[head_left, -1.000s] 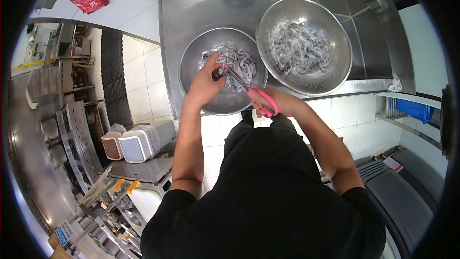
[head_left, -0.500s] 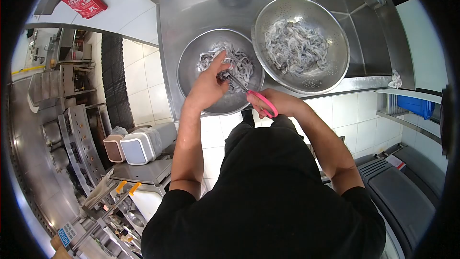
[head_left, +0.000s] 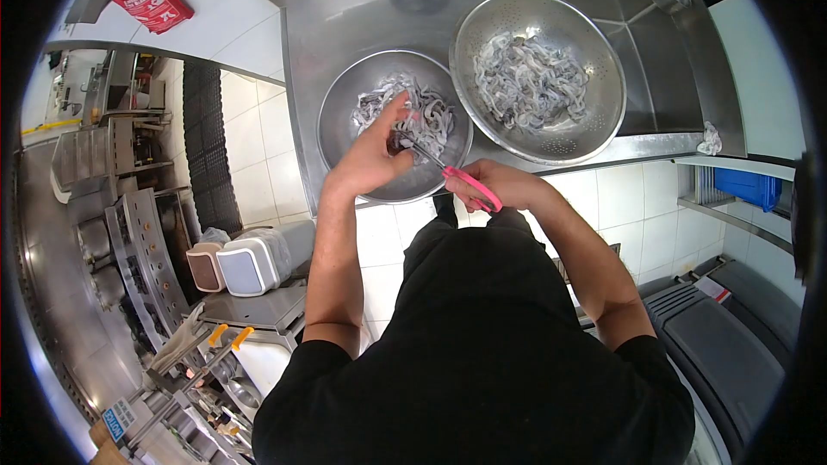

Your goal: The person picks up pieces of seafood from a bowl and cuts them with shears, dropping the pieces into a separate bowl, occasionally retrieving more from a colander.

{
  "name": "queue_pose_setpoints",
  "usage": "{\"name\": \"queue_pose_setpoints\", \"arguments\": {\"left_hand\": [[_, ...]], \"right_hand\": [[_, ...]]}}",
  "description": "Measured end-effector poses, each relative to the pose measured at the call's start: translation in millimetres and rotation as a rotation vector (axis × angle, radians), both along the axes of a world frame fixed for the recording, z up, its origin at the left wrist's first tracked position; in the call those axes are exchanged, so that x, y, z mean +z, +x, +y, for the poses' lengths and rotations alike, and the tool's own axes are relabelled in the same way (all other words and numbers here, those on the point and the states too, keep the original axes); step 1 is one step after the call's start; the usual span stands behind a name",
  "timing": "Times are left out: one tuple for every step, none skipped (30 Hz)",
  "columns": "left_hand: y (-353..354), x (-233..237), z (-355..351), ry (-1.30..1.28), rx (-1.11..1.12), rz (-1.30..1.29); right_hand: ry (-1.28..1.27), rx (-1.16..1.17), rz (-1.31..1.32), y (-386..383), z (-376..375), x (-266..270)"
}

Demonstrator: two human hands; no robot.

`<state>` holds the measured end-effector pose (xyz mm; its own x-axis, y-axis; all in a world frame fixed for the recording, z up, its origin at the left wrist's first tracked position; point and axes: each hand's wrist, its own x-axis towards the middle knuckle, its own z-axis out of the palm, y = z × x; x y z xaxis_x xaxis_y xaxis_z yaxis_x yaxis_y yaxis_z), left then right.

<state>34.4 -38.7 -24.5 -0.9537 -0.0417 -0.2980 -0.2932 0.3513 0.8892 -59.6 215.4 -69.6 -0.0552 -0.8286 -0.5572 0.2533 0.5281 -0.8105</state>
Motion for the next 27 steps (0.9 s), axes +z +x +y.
{"name": "queue_pose_setpoints", "arguments": {"left_hand": [[-1, 7, 1, 0.009, 0.019, -0.011], [-1, 11, 2, 0.017, 0.039, -0.021], [0, 8, 1, 0.058, 0.062, -0.019], [1, 1, -2, 0.099, 0.085, -0.016], [1, -5, -4, 0.140, 0.107, -0.013], [1, -9, -7, 0.171, 0.141, -0.065], [1, -11, -11, 0.202, 0.175, -0.118], [3, -15, -15, 0.233, 0.209, -0.172], [5, -21, -19, 0.222, 0.260, -0.182], [7, -31, -23, 0.212, 0.310, -0.191], [10, -41, -27, 0.202, 0.361, -0.203], [11, -53, -33, -0.109, 0.311, -0.169], [10, -62, -37, -0.419, 0.256, -0.132], [10, -71, -41, -0.728, 0.197, -0.092], [7, -62, -36, -0.750, 0.221, -0.092], [1, -44, -24, -0.772, 0.244, -0.091], [-1, -34, -13, -0.794, 0.267, -0.092], [0, -32, -6, -0.607, 0.296, -0.040], [0, -32, 0, -0.421, 0.323, 0.012], [1, -31, 8, -0.234, 0.347, 0.062], [1, -28, 18, -0.215, 0.342, 0.168], [-1, -24, 29, -0.196, 0.334, 0.275], [-3, -23, 37, -0.175, 0.325, 0.378], [-5, -24, 40, -0.209, 0.317, 0.386], [-7, -26, 41, -0.245, 0.309, 0.394], [-10, -27, 41, -0.280, 0.302, 0.403], [-12, -27, 41, -0.296, 0.307, 0.408]], "right_hand": [[-0.011, -0.024, -0.023, 1, 1, 3], [-0.023, -0.048, -0.045, 2, 2, 7], [-0.035, -0.072, -0.067, 3, 3, 8], [-0.046, -0.090, -0.076, 4, 4, 7], [-0.057, -0.109, -0.086, 5, 5, 3], [-0.069, -0.129, -0.095, 5, 5, 3], [-0.073, -0.139, -0.100, 5, 6, 4], [-0.076, -0.150, -0.105, 4, 7, 6], [-0.079, -0.163, -0.110, 4, 8, 8], [-0.080, -0.170, -0.111, 3, 9, 9], [-0.080, -0.177, -0.114, 3, 10, 9], [-0.082, -0.182, -0.118, 3, 10, 9], [-0.072, -0.190, -0.107, 4, 11, 9], [-0.064, -0.198, -0.095, 5, 11, 10], [-0.055, -0.207, -0.081, 5, 12, 10], [-0.056, -0.223, -0.081, 5, 12, 12], [-0.057, -0.238, -0.082, 6, 12, 15], [-0.058, -0.253, -0.083, 6, 12, 16], [-0.061, -0.269, -0.080, 7, 12, 13], [-0.064, -0.286, -0.078, 9, 11, 8], [-0.068, -0.303, -0.075, 10, 11, 5], [-0.068, -0.317, -0.086, 10, 10, 6], [-0.066, -0.331, -0.100, 10, 10, 9], [-0.065, -0.342, -0.113, 10, 10, 11], [-0.064, -0.341, -0.121, 10, 10, 12], [-0.064, -0.340, -0.128, 10, 10, 13], [-0.063, -0.340, -0.135, 10, 11, 14]]}}
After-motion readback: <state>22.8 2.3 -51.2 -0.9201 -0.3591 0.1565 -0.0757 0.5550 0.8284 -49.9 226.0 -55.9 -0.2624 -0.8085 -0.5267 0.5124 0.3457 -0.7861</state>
